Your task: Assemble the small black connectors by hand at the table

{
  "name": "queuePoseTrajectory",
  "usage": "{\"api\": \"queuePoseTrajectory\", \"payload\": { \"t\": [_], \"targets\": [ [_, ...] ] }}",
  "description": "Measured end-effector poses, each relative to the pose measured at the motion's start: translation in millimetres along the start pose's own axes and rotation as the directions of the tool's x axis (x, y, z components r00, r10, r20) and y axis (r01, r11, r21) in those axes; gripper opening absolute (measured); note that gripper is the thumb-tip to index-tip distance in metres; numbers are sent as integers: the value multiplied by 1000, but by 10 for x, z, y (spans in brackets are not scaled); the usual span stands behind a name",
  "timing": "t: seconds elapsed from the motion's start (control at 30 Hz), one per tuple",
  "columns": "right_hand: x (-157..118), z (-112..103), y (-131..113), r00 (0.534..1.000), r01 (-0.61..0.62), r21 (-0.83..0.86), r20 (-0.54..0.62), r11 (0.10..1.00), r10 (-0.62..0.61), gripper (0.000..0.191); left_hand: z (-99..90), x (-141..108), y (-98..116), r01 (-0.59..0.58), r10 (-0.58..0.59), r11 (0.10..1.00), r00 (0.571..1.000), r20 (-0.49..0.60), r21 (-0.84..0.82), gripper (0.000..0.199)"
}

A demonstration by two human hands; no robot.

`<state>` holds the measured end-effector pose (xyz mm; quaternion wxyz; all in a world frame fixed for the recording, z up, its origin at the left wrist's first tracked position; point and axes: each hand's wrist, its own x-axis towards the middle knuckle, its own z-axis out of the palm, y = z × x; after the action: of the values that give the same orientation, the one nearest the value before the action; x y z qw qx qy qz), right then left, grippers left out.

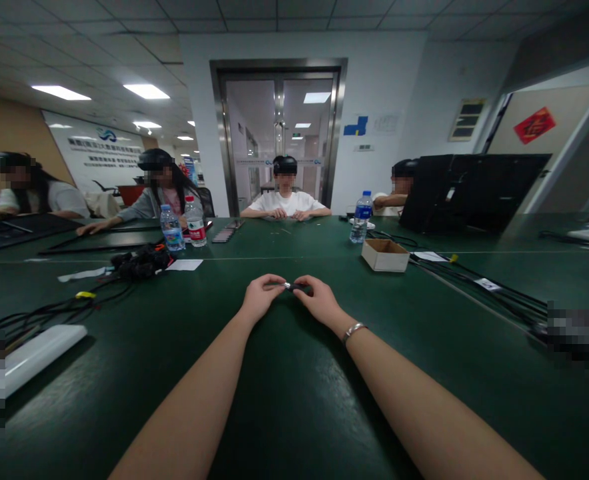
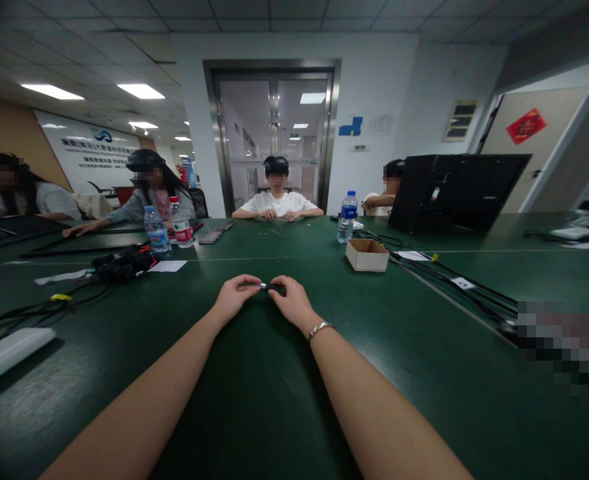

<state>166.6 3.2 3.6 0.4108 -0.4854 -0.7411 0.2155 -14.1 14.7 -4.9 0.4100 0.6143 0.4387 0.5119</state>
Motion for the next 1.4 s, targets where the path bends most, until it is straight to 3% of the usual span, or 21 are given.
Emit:
{"api": "queuePoseTrajectory", "payload": {
  "t": [0.23, 0.73, 1.07, 1.4],
  "targets": [
    [4, 20, 31, 1000, -22, 24, 2, 999, 22, 21, 9, -14, 66, -20, 22, 998, 999, -39, 52, 19],
    [4, 36, 54, 1000, -25, 57, 0, 998, 25, 19, -2, 3, 32, 33, -36, 996, 999, -35, -83, 29],
    [2, 21, 29, 1000, -19, 61, 4, 998, 19, 19, -13, 17, 10, 6, -6, 999, 1000, 0, 51, 26],
    [5, 22, 29, 999, -42, 70, 34, 997, 40, 21, -15, 9, 42, 0, 0, 998, 1000, -2, -58, 25]
  ]
}}
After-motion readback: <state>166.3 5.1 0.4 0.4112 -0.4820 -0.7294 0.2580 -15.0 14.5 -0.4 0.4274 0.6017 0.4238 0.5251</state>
